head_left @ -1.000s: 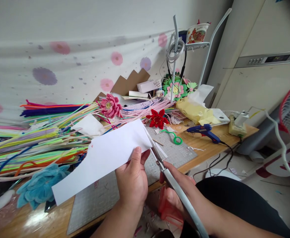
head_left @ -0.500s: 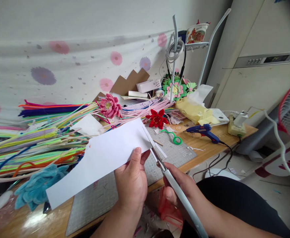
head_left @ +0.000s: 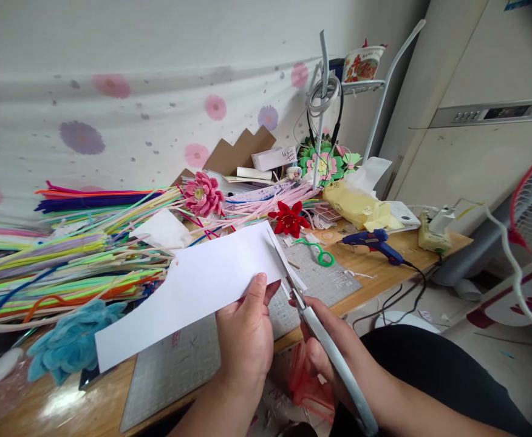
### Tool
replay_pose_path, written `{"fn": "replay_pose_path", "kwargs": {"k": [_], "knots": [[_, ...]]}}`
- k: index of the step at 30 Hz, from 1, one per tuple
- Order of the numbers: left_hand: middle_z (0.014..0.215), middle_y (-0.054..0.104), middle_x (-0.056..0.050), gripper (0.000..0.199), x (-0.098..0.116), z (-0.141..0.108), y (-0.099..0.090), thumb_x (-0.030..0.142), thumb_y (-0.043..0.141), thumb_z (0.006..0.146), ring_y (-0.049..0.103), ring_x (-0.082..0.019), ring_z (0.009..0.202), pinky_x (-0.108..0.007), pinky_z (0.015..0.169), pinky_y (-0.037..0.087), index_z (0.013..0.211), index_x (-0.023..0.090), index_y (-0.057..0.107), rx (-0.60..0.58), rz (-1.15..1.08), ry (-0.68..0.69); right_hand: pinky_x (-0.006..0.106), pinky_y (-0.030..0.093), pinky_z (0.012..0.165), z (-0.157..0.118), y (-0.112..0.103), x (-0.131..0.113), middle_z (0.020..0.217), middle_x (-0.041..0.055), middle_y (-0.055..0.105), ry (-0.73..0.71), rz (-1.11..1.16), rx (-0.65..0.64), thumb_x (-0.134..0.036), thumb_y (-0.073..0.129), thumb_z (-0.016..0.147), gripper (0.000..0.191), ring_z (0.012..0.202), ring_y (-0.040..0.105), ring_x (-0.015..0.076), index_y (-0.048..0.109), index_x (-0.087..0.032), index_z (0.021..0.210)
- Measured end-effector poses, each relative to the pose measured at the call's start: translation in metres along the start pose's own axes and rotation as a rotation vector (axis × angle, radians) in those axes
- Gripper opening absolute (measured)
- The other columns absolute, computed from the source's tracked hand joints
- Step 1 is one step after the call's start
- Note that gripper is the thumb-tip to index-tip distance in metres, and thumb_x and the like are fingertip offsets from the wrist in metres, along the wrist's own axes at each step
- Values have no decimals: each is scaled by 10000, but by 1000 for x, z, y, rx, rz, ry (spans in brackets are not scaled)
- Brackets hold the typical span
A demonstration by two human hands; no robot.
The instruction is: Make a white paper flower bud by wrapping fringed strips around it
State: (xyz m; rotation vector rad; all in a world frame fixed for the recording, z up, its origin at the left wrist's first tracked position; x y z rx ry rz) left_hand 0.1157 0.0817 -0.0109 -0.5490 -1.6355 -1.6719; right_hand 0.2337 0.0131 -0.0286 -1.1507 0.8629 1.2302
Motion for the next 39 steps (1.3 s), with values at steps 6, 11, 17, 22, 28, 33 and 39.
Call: {"fn": "replay_pose_path", "kwargs": {"k": [6, 11, 17, 22, 28, 33, 39], "knots": [[1003, 729, -39, 500, -8, -1, -2, 179, 784, 665, 689, -219, 905, -344, 757, 576, 1139, 255, 643, 3, 33, -45, 215, 424, 457, 1, 0, 8, 815, 18, 548, 62, -7, -4, -616, 458, 861, 546, 498, 477, 90, 445, -192, 1205], [987, 731, -42, 468, -12, -2, -1, 147, 764, 685, 691, -204, 890, -339, 775, 576, 1130, 236, 648, -5, 2, -63, 217, 422, 456, 0, -1, 15, 711, -9, 538, 107, -81, 20, -618, 444, 869, 523, 502, 508, 111, 459, -188, 1166], [983, 736, -40, 484, -16, -1, -5, 128, 777, 648, 691, -213, 885, -324, 747, 575, 1105, 230, 657, 20, 40, -79, 240, 444, 487, 2, -3, 14, 700, -8, 541, 89, -104, 31, -624, 401, 880, 529, 502, 523, 124, 452, -184, 1170], [934, 741, -39, 454, -26, -2, -9, 156, 790, 631, 688, -212, 867, -341, 769, 566, 1066, 207, 672, 4, 89, -133, 231, 426, 432, 4, -3, 18, 643, -31, 511, 137, -69, 61, -614, 384, 892, 508, 438, 493, 112, 460, -192, 1164], [945, 731, -52, 435, -40, -1, -19, 203, 801, 623, 687, -193, 798, -332, 723, 571, 1037, 179, 669, 50, 122, -194, 199, 399, 386, 0, -2, 38, 542, -69, 442, 253, -30, 97, -640, 408, 874, 479, 424, 484, 107, 483, -198, 1041], [864, 732, -61, 384, -51, 0, -31, 258, 803, 620, 696, -196, 743, -320, 672, 564, 957, 144, 660, 67, 171, -254, 212, 407, 366, -1, 4, 53, 469, -91, 417, 372, 100, 108, -700, 417, 830, 529, 348, 438, 94, 479, -188, 949], [590, 669, -22, 317, 22, 45, -60, 236, 804, 558, 616, -135, 477, -252, 474, 517, 781, 87, 634, 74, 408, -152, 231, 425, 365, 5, -13, 49, 470, -113, 376, 416, 125, 185, -701, 459, 793, 573, 329, 388, 82, 506, -168, 1001]]}}
Point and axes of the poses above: each hand's wrist, its own z-axis towards the middle knuckle, its own y-axis out of the palm, x = y × z, the point moved 9 cm from there along z, towards the middle knuckle
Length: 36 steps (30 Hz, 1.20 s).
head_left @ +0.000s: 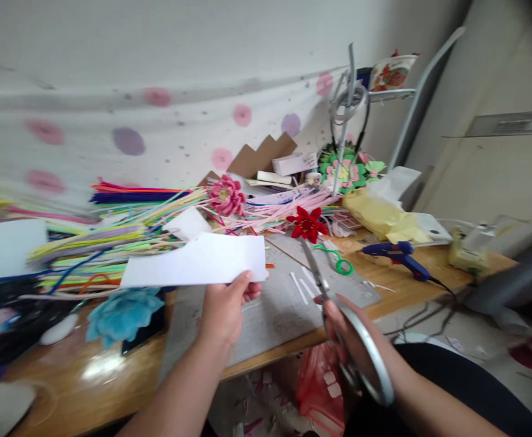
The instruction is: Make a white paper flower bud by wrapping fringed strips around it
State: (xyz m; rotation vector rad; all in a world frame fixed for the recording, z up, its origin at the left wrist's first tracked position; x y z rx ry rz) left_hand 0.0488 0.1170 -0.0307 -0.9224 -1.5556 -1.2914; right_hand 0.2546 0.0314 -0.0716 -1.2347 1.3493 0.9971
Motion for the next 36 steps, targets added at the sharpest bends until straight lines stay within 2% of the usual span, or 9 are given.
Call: {"fn": "replay_pose_path", "kwargs": {"k": [7, 11, 14, 17, 21, 25, 27, 31, 36], "knots": [[508, 543, 69, 188, 133, 61, -123, 138, 694, 736, 488, -35, 441, -151, 465, 416, 677, 154, 516, 260, 157, 219, 280, 435, 400, 43, -42, -20, 617, -5, 574, -90, -451, -31, -546, 583, 766, 534, 392, 512, 141, 577, -164, 1139], [508, 476, 75, 290, 164, 76, -159, 304, 681, 804, 450, -35, 496, -175, 576, 435, 658, 165, 472, 373, 305, 281, 307, 480, 628, 71, -61, -48, 815, 82, 685, -209, -950, 48, -435, 601, 756, 502, 719, 656, 238, 625, -142, 1163], [494, 474, 46, 406, 167, 80, -165, 499, 705, 726, 452, -86, 483, -267, 602, 451, 614, 172, 493, 412, 498, 261, 274, 429, 572, 90, -68, -53, 745, 64, 680, -173, -1126, 53, -360, 550, 783, 457, 692, 659, 229, 620, -146, 1181], [391, 407, 27, 457, 163, 80, -149, 554, 742, 630, 483, -164, 461, -292, 533, 397, 496, 193, 497, 364, 765, 275, 262, 401, 547, 103, -72, -50, 725, 65, 682, -157, -1172, 67, -363, 535, 792, 449, 674, 661, 228, 616, -141, 1174], [460, 565, 12, 232, 125, 70, -88, 354, 797, 583, 499, -179, 489, -272, 509, 324, 514, 214, 624, 124, 987, 359, 285, 425, 635, 111, -72, -39, 890, 130, 710, -158, -1263, 73, -406, 575, 786, 495, 819, 668, 269, 602, -121, 1190], [699, 704, -14, 96, 58, 33, 21, 299, 648, 738, 611, -201, 642, -273, 606, 398, 711, 266, 735, -553, 1128, 627, 320, 442, 715, 112, -65, -38, 981, 179, 705, -204, -1358, 58, -375, 568, 815, 513, 906, 661, 301, 551, -96, 1246], [755, 722, -17, 139, 36, 22, 47, 276, 604, 776, 627, -202, 691, -274, 643, 413, 758, 280, 741, -703, 1150, 646, 353, 446, 746, 110, -59, -42, 983, 203, 697, -247, -1400, 34, -344, 562, 829, 465, 920, 654, 325, 577, -85, 1214], [762, 720, -11, 157, 24, 31, 55, 249, 570, 790, 622, -194, 690, -276, 651, 413, 754, 253, 723, -691, 1152, 608, 388, 439, 822, 106, -36, -52, 1041, 208, 667, -373, -1410, -56, -238, 501, 872, 307, 984, 621, 325, 672, -107, 1091], [747, 691, -9, 158, 16, 51, 34, 246, 530, 816, 595, -174, 663, -266, 616, 404, 786, 202, 678, -576, 1150, 563, 258, 416, 905, 116, 17, -51, 1037, 76, 687, -544, -1291, -338, -179, 538, 868, 273, 998, 611, 196, 710, -206, 1078]]}}
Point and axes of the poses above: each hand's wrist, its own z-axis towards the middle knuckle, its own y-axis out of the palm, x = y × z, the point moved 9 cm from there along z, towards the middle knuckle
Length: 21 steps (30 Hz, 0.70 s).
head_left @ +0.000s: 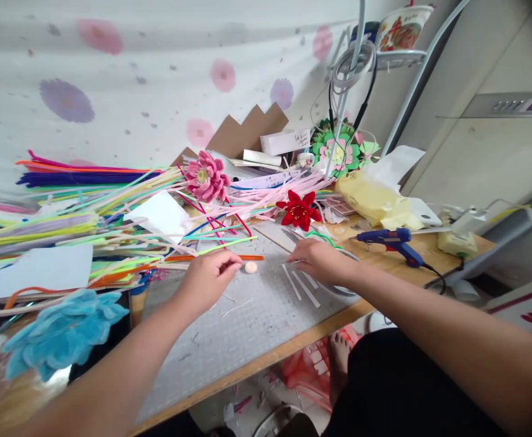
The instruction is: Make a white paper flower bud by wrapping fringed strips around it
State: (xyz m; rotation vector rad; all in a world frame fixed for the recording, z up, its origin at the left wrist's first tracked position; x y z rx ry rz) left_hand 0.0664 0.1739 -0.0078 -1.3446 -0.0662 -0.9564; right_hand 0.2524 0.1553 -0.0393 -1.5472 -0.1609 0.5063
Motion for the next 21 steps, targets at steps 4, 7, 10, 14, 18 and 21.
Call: {"fn": "replay_pose_path", "kwargs": {"k": [4, 7, 10, 14, 18, 21], "knots": [[757, 679, -24, 183, -29, -4, -3, 301, 527, 830, 590, -179, 672, -277, 622, 411, 832, 180, 665, 62, -37, -96, 301, 436, 871, 22, 16, -6, 994, 106, 681, -89, 76, -51, -170, 660, 772, 253, 963, 609, 235, 722, -160, 1017], [755, 666, -25, 202, -51, -6, -8, 347, 549, 817, 582, -186, 685, -288, 627, 416, 836, 181, 662, 70, -124, -203, 328, 443, 828, 27, 22, -2, 932, 107, 671, -102, 138, -59, -145, 680, 733, 192, 907, 602, 241, 716, -144, 922], [736, 647, -18, 201, -61, -9, -10, 361, 570, 803, 559, -178, 665, -289, 615, 410, 847, 187, 660, 76, -212, -286, 332, 439, 809, 27, 21, -2, 856, 83, 656, -113, 214, -71, -83, 653, 707, 106, 866, 593, 224, 691, -147, 783], [794, 667, -23, 156, -43, -18, 7, 308, 617, 774, 587, -172, 723, -287, 669, 437, 867, 189, 655, 41, -434, -312, 261, 470, 675, 28, 8, -17, 780, 35, 651, -93, 369, -78, -111, 603, 762, 56, 721, 598, 150, 634, -149, 788], [868, 682, -27, 206, -13, -29, 36, 303, 671, 738, 613, -171, 798, -281, 709, 464, 909, 192, 641, -111, -723, -328, 219, 460, 613, 30, -4, -51, 720, -13, 603, -108, 778, -40, -148, 592, 772, 29, 633, 556, 95, 566, -159, 780], [722, 646, 12, 141, -5, -34, 41, 274, 675, 720, 571, -130, 661, -248, 621, 441, 816, 186, 621, -144, -811, -362, 241, 450, 628, 33, -5, -72, 725, -18, 572, -126, 1042, -1, -110, 593, 721, 93, 641, 532, 98, 553, -162, 786]]}}
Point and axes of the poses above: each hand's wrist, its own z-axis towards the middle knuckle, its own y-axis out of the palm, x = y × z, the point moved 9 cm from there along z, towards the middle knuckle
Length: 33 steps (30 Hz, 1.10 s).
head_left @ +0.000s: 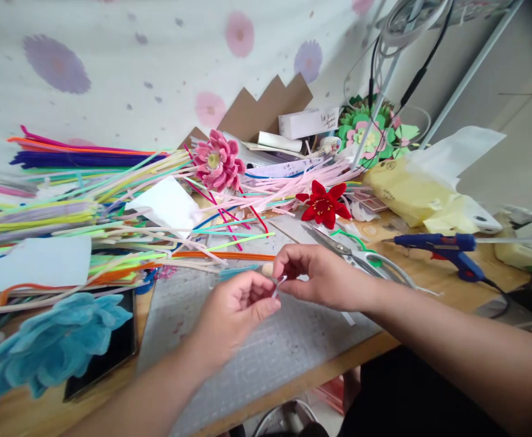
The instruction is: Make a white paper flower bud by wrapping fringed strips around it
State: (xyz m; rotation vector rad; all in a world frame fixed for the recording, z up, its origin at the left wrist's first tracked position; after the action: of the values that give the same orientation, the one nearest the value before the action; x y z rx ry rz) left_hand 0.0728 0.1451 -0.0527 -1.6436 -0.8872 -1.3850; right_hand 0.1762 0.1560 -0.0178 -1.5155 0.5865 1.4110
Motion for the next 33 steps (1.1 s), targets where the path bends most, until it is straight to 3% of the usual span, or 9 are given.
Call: {"fn": "replay_pose_path", "kwargs": {"k": [5, 8, 11, 13, 17, 19, 27, 30, 33], "knots": [[573, 573, 44, 117, 1, 1, -9, 225, 579, 761, 493, -99, 540, -232, 539, 376, 658, 181, 545, 16, 56, -28, 252, 398, 592, 8, 7, 2, 672, -30, 532, 20, 167, 87, -138, 605, 682, 98, 612, 479, 104, 580, -157, 775], [557, 558, 50, 103, -1, 4, -13, 215, 589, 743, 472, -97, 513, -233, 514, 354, 659, 180, 541, -9, 105, -56, 252, 374, 588, 10, -9, 5, 663, -32, 536, 11, 270, 248, -160, 616, 665, 69, 609, 471, 103, 585, -163, 726], [551, 558, 48, 104, -2, 9, -20, 210, 599, 739, 465, -94, 506, -232, 512, 346, 654, 173, 553, -12, 137, -56, 251, 375, 600, 9, -26, 8, 682, -28, 556, -10, 216, 393, -154, 600, 679, 47, 618, 478, 103, 594, -170, 722], [559, 558, 48, 107, 0, 12, -29, 214, 598, 747, 472, -92, 516, -229, 526, 356, 659, 170, 555, 21, 102, -30, 255, 392, 611, 11, -17, 11, 697, -15, 582, 16, 61, 279, -136, 581, 712, 57, 627, 503, 111, 615, -166, 748], [581, 569, 48, 107, 0, 17, -45, 231, 607, 757, 475, -85, 532, -221, 551, 363, 688, 169, 554, 107, 2, 9, 283, 425, 690, 8, 28, 13, 774, 34, 634, -58, -437, -125, -68, 566, 751, 135, 724, 563, 152, 667, -156, 773], [600, 578, 44, 97, -1, 18, -47, 232, 630, 745, 482, -85, 544, -220, 558, 365, 713, 165, 567, 110, -23, 10, 298, 433, 719, 3, 42, 17, 820, 53, 628, -78, -606, -194, -66, 601, 743, 130, 769, 563, 173, 682, -153, 793], [669, 601, 33, 115, -2, 16, -40, 193, 689, 679, 535, -103, 585, -226, 569, 404, 769, 163, 623, 94, -6, -25, 332, 440, 752, -5, 60, 22, 866, 93, 604, -43, -791, -270, -63, 552, 778, 101, 838, 530, 215, 609, -146, 764], [616, 585, 40, 80, -2, 15, -36, 206, 669, 709, 528, -100, 557, -227, 562, 402, 711, 162, 602, 73, -16, -21, 276, 419, 654, -10, 46, 16, 777, 35, 577, 26, -613, -252, -53, 523, 790, 124, 704, 512, 153, 553, -163, 742], [610, 609, 26, 131, -1, 12, -28, 236, 640, 759, 540, -101, 553, -236, 578, 420, 680, 160, 568, 30, -84, -10, 241, 399, 611, -13, 21, 5, 709, -15, 531, 29, -277, -114, -111, 543, 818, 92, 643, 484, 114, 523, -177, 757]]}}
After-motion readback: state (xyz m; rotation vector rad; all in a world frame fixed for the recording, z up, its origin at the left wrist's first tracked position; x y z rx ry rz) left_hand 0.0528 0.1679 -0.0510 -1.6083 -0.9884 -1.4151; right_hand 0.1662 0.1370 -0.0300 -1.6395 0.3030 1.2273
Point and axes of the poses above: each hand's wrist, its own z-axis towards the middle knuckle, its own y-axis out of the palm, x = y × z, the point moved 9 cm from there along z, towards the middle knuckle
